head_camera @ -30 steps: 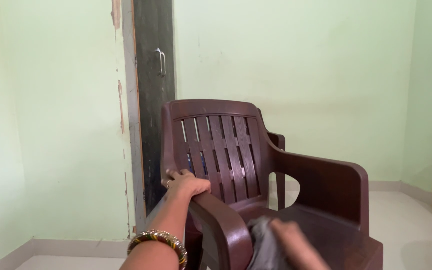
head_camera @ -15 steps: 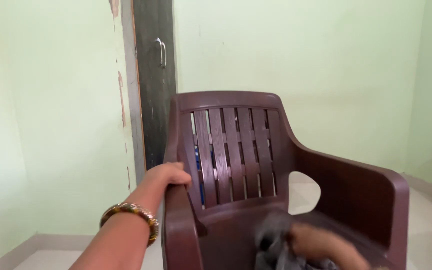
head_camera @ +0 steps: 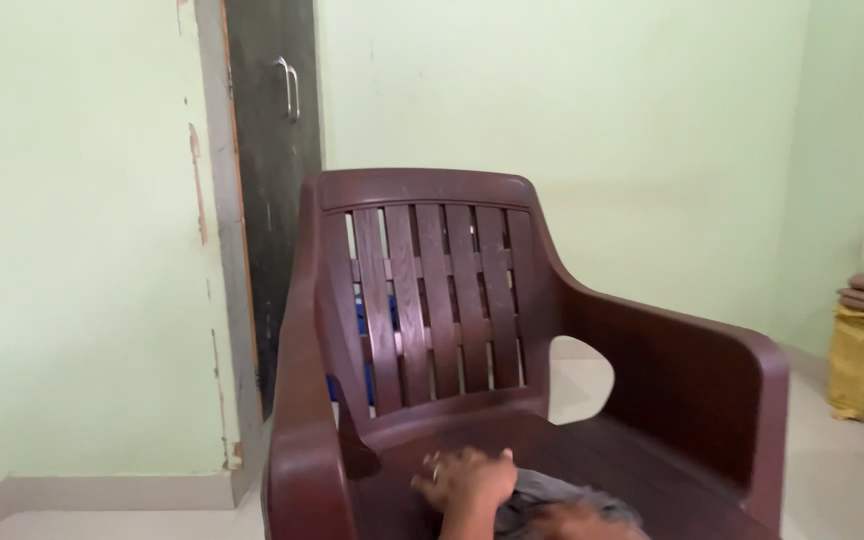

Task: The person wipes a brown plastic chair with a gray cloth, cleaning the legs, backrest, seat, and armrests. The person moves around the chair to reach all sides and continues wiping until the entire surface is covered.

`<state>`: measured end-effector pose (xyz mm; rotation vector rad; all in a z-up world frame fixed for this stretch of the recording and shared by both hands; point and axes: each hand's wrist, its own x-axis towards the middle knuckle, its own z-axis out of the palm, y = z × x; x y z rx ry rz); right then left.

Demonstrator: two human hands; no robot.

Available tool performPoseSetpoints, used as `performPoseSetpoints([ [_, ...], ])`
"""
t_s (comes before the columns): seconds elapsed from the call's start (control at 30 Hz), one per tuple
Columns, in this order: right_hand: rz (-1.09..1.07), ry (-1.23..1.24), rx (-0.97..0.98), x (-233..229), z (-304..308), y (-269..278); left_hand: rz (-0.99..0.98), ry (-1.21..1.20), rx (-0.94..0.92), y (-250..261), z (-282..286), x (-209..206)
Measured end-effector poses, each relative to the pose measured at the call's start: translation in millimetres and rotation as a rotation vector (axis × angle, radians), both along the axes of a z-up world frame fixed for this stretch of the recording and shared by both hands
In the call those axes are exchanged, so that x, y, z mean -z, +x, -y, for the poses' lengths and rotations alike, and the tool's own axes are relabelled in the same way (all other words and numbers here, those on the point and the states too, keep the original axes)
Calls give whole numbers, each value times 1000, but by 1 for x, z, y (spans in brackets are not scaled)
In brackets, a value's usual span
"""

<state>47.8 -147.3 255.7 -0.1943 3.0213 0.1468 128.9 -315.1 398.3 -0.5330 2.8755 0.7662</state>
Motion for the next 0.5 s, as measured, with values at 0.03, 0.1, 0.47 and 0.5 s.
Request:
performPoseSetpoints([
  [0.03,-28,-7,-12,-36,-1,6,49,70,-118,-1,7,12],
  [0.1,-43,-52,13,-69,-28,4,96,-44,-76,1,6,33],
  [0.47,-56,-89,110,-98,-34,31,128,-263,54,6,6,59],
  [0.5,-171,-116,-16,-100,-30,48,69,-253,38,6,6,61],
])
